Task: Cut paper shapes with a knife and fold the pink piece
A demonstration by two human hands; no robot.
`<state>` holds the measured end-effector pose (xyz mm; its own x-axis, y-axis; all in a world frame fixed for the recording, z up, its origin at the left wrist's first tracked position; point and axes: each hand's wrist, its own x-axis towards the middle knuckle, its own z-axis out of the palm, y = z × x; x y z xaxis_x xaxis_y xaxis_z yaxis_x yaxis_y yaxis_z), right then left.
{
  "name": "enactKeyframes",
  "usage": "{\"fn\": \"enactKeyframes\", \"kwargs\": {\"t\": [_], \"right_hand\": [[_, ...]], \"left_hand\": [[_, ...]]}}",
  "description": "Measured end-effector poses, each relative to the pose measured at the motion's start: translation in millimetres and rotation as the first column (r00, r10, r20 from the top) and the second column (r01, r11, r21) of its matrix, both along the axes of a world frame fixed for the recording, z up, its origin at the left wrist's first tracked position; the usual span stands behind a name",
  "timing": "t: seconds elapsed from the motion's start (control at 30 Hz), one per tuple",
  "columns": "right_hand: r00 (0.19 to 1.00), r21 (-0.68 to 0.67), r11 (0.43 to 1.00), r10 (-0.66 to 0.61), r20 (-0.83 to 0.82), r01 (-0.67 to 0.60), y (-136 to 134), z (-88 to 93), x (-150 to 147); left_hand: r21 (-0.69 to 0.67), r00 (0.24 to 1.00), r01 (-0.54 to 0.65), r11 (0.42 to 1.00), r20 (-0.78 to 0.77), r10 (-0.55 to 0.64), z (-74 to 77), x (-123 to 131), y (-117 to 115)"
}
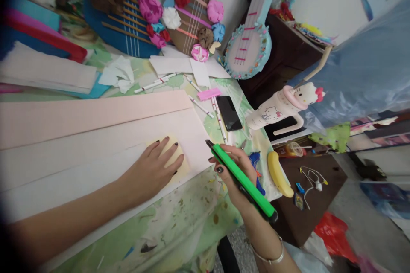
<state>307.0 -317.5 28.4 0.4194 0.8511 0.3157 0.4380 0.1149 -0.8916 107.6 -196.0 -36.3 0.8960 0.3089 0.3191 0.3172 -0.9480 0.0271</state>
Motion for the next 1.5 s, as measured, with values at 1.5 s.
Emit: {"fn": "enactKeyframes", "kwargs": {"t": [1.5], "right_hand": [[0.675,0.058,0.964,0.224,-0.703,-0.259,170.2,-46.3,-17.1]], "left_hand": [[-0.134,0.999,-0.028,0.991,0.041,0.033,4.2,0.1,-4.2]]}}
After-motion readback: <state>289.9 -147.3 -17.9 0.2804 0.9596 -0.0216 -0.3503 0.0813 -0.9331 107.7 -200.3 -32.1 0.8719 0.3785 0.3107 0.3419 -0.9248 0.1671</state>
